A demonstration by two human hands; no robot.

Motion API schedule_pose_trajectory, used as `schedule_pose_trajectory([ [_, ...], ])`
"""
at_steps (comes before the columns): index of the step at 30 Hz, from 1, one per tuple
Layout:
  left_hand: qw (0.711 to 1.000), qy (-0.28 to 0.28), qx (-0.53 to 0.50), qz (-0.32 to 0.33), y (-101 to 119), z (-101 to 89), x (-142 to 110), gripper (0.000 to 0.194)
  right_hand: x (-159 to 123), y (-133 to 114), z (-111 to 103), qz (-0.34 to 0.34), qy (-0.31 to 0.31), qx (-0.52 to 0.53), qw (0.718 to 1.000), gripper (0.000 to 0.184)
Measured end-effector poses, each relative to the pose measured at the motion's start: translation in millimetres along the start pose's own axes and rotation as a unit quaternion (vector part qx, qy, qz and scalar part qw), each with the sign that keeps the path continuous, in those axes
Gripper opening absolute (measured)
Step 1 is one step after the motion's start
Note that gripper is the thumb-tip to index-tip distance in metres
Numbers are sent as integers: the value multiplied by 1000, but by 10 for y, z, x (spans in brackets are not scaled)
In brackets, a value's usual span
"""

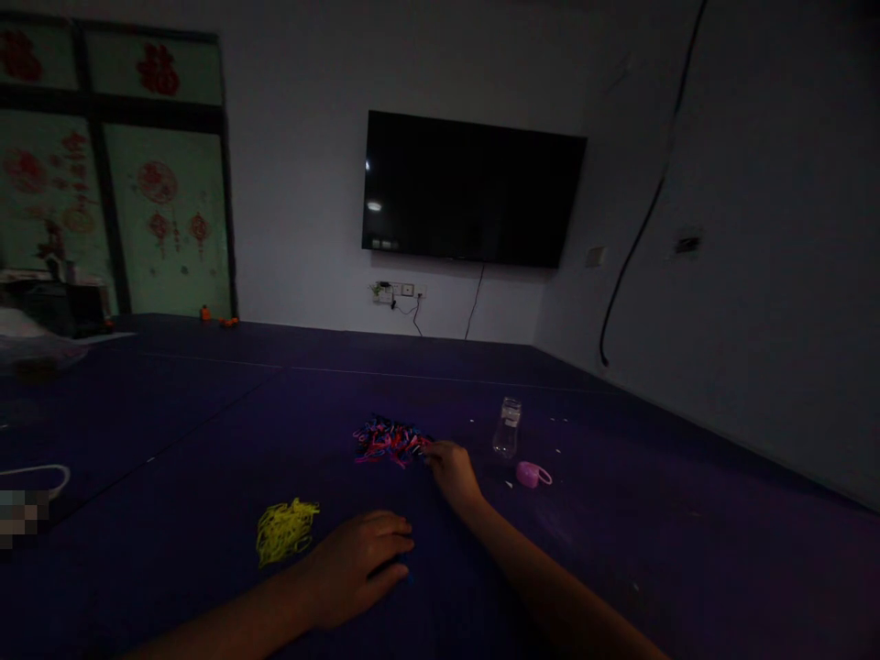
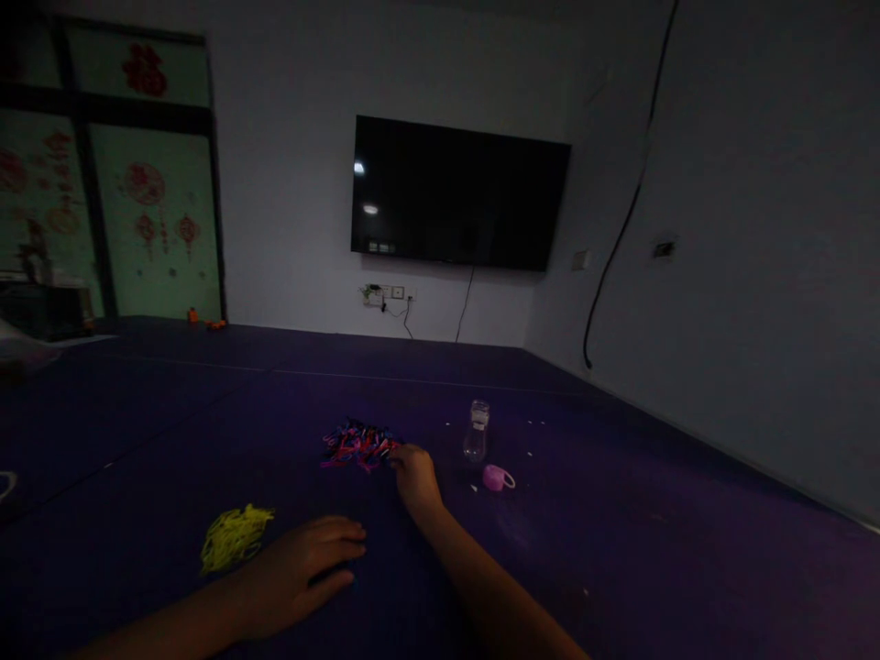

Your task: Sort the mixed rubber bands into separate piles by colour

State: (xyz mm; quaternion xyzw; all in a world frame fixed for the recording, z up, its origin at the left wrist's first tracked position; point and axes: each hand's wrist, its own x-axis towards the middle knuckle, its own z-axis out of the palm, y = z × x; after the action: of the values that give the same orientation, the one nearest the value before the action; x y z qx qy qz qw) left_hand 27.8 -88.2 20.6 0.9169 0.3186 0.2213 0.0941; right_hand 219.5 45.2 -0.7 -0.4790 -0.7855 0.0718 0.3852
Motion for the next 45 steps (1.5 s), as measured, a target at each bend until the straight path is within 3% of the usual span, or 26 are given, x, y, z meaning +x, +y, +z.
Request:
schedule_pose_trajectory([
  [11, 1000, 1, -6, 1, -1, -9, -9, 30, -9, 39, 11, -1, -60, -44, 997, 27],
  [18, 1000, 5, -3, 0, -9, -4, -19, 29, -43, 29, 4, -12, -32, 21, 999, 30],
  [23, 1000, -2, -2, -3, 14, -27, -8, 29, -33, 24, -14, -8, 24, 63, 998, 34],
  [28, 1000, 1, -2, -1, 20, -26, -3, 29, -41, 28, -35, 34, 3, 18, 999, 30],
  [34, 1000, 5, -7, 1, -3, -7, -8, 29, -54, -26, -61, 31, -31, -29, 999, 20],
  [45, 1000, 10, -13, 2, 0, -5, -4, 29, -34, -77, -82, 41, -37, -53, 997, 29],
])
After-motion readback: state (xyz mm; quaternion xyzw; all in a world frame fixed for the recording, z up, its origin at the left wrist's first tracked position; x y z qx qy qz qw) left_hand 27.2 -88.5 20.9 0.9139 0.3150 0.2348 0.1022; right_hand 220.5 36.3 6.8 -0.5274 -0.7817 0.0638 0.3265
